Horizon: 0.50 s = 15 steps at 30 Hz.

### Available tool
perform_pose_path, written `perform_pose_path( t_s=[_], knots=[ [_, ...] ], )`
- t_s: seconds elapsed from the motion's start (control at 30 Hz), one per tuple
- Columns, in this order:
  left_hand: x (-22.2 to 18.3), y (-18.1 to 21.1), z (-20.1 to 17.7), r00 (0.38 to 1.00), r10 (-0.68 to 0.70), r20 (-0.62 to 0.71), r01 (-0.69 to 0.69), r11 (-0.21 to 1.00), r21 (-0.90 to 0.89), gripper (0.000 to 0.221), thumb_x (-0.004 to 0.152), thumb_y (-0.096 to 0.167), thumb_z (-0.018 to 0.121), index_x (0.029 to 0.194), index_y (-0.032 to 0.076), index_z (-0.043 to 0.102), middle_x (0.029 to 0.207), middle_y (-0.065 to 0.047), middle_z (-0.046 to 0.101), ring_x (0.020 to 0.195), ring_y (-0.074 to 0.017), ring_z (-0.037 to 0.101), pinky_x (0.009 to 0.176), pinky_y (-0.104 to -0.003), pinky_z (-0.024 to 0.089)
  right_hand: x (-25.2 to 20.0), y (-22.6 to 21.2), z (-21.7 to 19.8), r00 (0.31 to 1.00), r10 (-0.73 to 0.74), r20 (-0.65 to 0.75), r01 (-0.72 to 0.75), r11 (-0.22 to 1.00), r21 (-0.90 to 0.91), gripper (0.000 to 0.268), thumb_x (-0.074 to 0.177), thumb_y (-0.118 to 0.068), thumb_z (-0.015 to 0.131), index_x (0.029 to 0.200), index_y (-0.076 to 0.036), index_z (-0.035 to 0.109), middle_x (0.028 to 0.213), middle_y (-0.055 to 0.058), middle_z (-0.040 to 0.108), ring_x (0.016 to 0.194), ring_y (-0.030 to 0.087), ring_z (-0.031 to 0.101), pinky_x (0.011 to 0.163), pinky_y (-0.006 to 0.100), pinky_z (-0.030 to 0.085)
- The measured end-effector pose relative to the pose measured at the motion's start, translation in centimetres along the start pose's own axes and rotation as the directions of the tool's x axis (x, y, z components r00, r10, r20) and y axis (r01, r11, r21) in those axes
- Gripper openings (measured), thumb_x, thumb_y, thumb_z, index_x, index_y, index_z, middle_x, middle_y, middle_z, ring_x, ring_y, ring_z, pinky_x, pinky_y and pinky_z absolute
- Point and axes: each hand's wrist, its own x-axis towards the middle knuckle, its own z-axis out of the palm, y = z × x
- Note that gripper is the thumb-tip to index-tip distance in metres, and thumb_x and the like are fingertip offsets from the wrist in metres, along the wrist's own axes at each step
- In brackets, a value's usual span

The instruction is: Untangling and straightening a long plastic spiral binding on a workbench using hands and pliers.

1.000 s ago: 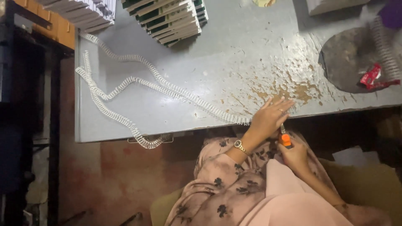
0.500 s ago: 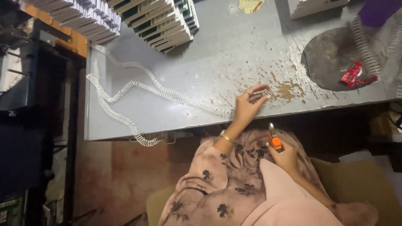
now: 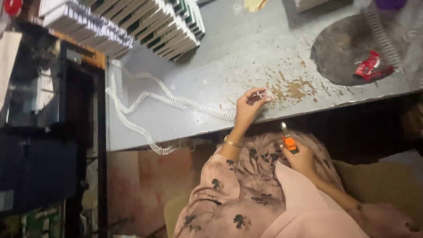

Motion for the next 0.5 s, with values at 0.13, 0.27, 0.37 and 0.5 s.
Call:
perform_pose_path(
  t_s=[0.13, 0.27, 0.37, 0.5],
  knots=[
    [0.4, 0.2, -0.1, 0.996, 0.087, -0.002, -0.087, 0.996, -0.032, 0.037, 0.074, 0.005, 0.090, 0.108, 0.007, 0.076, 0.104, -0.008, 0.070, 0.094, -0.0157, 0.069, 0.089, -0.030, 0.059, -0.5, -2.1, -0.6, 0.998, -0.049, -0.025, 0.050, 0.998, 0.040, 0.024, 0.076, -0.028, 0.082, 0.093, -0.013, 0.079, 0.070, 0.011, 0.073, 0.072, 0.027, 0.071, 0.063, 0.035, 0.051],
    [0.8, 1.6, 0.4, 0.922, 0.356, 0.153, -0.383, 0.897, 0.219, 0.019, 0.080, 0.011, 0.087, 0.096, 0.011, 0.076, 0.094, -0.005, 0.075, 0.093, -0.0193, 0.073, 0.087, -0.032, 0.058, -0.3, -1.5, -0.5, 0.999, -0.050, -0.006, 0.051, 0.998, 0.038, 0.025, 0.075, -0.028, 0.080, 0.094, -0.013, 0.080, 0.070, 0.011, 0.074, 0.073, 0.028, 0.074, 0.064, 0.036, 0.054],
    [0.8, 1.8, 0.8, 0.863, 0.443, 0.243, -0.501, 0.812, 0.301, 0.012, 0.087, 0.012, 0.080, 0.098, 0.012, 0.075, 0.093, -0.002, 0.074, 0.091, -0.0202, 0.074, 0.085, -0.031, 0.059, -0.4, -1.2, -0.6, 0.997, -0.083, -0.005, 0.083, 0.994, 0.072, 0.021, 0.074, -0.026, 0.079, 0.091, -0.012, 0.080, 0.068, 0.011, 0.074, 0.070, 0.027, 0.073, 0.062, 0.034, 0.053],
    [2.5, -1.1, 1.3, 0.963, 0.269, -0.021, -0.270, 0.959, -0.086, 0.006, 0.099, 0.004, 0.064, 0.105, 0.005, 0.063, 0.099, -0.010, 0.068, 0.088, -0.0197, 0.072, 0.083, -0.033, 0.063, -0.6, -2.2, -1.0, 0.995, -0.100, 0.001, 0.100, 0.993, 0.056, 0.019, 0.073, -0.024, 0.078, 0.089, -0.013, 0.080, 0.065, 0.010, 0.073, 0.066, 0.024, 0.072, 0.060, 0.033, 0.052]
  ],
)
